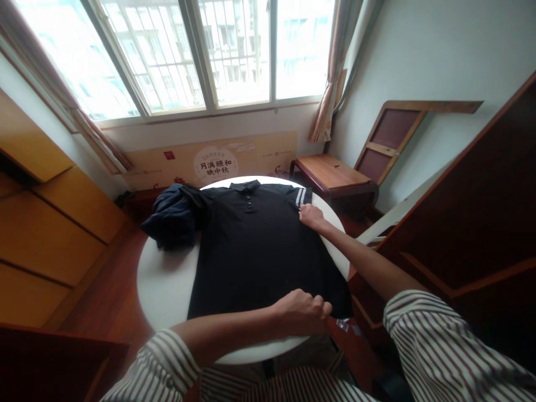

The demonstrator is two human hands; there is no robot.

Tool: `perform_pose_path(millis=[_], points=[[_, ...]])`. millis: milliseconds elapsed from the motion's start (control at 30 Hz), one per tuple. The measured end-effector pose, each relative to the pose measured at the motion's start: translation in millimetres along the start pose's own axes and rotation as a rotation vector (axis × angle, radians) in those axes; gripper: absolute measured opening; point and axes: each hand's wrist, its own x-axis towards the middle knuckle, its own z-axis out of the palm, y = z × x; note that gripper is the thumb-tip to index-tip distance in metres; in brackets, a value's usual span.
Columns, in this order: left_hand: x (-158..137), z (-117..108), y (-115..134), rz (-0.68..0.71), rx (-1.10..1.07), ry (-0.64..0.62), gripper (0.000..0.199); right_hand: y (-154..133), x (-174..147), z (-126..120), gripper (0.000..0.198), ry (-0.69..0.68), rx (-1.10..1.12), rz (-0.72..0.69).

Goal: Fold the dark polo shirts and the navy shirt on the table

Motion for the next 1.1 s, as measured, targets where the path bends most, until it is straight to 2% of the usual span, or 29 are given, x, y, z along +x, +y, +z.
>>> perform_pose_path(millis=[133,267,400,500,567,633,700,867,1100], points=[[-11,-13,-1,-0.031,-0.085,-0.015,0.03,-22,-14,-7,0.033,0.032,-0.05,-0.084],[-50,-31,-19,-0.112,-0.15,0.006,0.033,-49,-51,-11,0.042,-0.04,-0.004,-0.4],[-123,-37,-31,-0.212,-0.188,-0.008,0.036,-64,-133,-17,0.051,-0.089,0.124,-0.719],[-179,-30,-23,-0.287,-0.173,0.03,0.055,-67,-203,-19,0.052,-0.139,0.29,-0.864],[-205,-23,-14,-0.314,-0.11,0.071,0.045,-67,-239,-18,0.057,-0.179,0.344,-0.94],[-221,-17,-6,-0.297,-0.031,0.095,0.031,-69,-261,-14,0.061,-0.201,0.341,-0.987],[-228,-14,-2,-0.28,0.012,0.102,0.028,-73,-272,-9,0.062,-0.19,0.312,-1.003],[-234,-16,-10,-0.282,-0.051,0.134,0.021,-82,-275,-3,0.059,-0.078,0.254,-1.007],[-241,-17,-11,-0.278,-0.045,0.143,0.028,-74,-278,15,0.037,0.108,0.228,-1.024]])
